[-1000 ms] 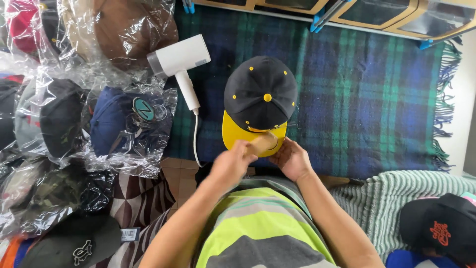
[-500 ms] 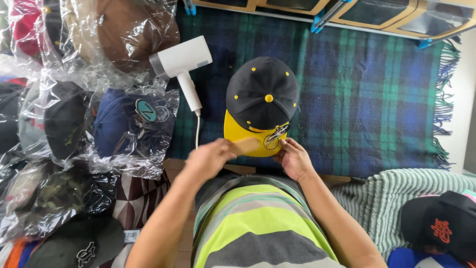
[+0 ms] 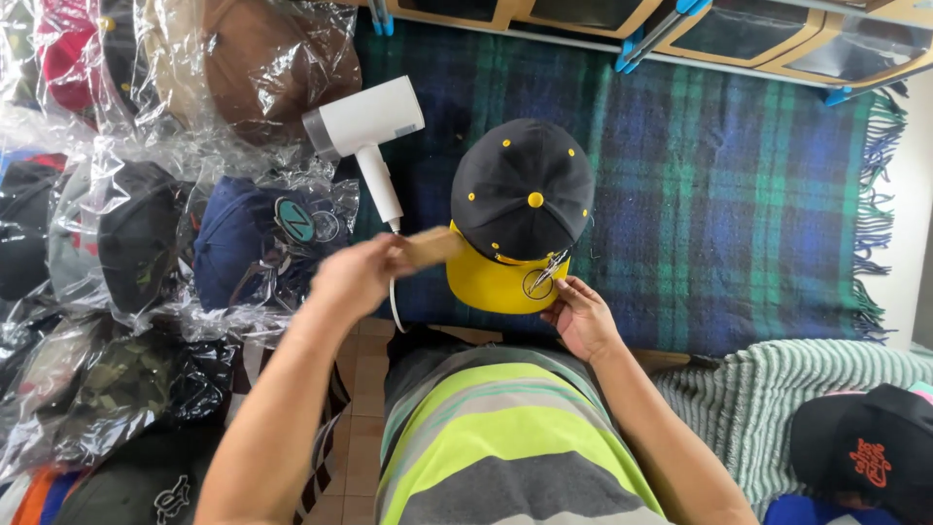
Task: Cleaning a baseball cap using a brush and lint roller, then inserting a cardboard support to maintain its shape.
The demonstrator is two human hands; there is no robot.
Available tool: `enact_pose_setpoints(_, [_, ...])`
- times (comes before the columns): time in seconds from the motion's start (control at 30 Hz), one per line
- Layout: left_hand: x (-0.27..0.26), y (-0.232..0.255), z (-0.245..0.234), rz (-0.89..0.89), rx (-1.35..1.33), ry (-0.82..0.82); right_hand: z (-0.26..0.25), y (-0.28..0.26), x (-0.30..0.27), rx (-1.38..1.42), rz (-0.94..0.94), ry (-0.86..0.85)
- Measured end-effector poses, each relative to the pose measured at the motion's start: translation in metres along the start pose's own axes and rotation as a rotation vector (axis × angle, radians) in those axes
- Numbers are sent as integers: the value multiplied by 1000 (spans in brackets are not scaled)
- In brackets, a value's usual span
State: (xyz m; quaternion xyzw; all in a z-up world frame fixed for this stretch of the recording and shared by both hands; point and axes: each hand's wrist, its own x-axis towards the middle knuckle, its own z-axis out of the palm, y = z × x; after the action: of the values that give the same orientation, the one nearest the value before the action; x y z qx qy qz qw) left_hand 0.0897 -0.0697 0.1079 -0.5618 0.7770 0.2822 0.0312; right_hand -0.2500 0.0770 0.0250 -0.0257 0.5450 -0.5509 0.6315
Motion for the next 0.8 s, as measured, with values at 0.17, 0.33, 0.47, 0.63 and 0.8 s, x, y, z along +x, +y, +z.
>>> enact_pose_setpoints(0.17, [-7, 14, 19, 238, 42, 173, -12, 8, 11, 22, 5, -25])
enact_pose_setpoints(0.33, [9, 23, 57, 423, -16, 106, -18, 10, 12, 6, 12, -31])
enact_pose_setpoints(0.47, [20, -29, 9, 98, 99, 33, -14, 6, 10, 14, 8, -18])
enact_pose_setpoints(0.63, [0, 38, 35, 334, 109, 173, -25, 15, 17, 26, 9, -6])
enact_pose_setpoints(0.8, [9, 4, 11, 156, -26, 15, -22, 12, 17, 18, 19, 3])
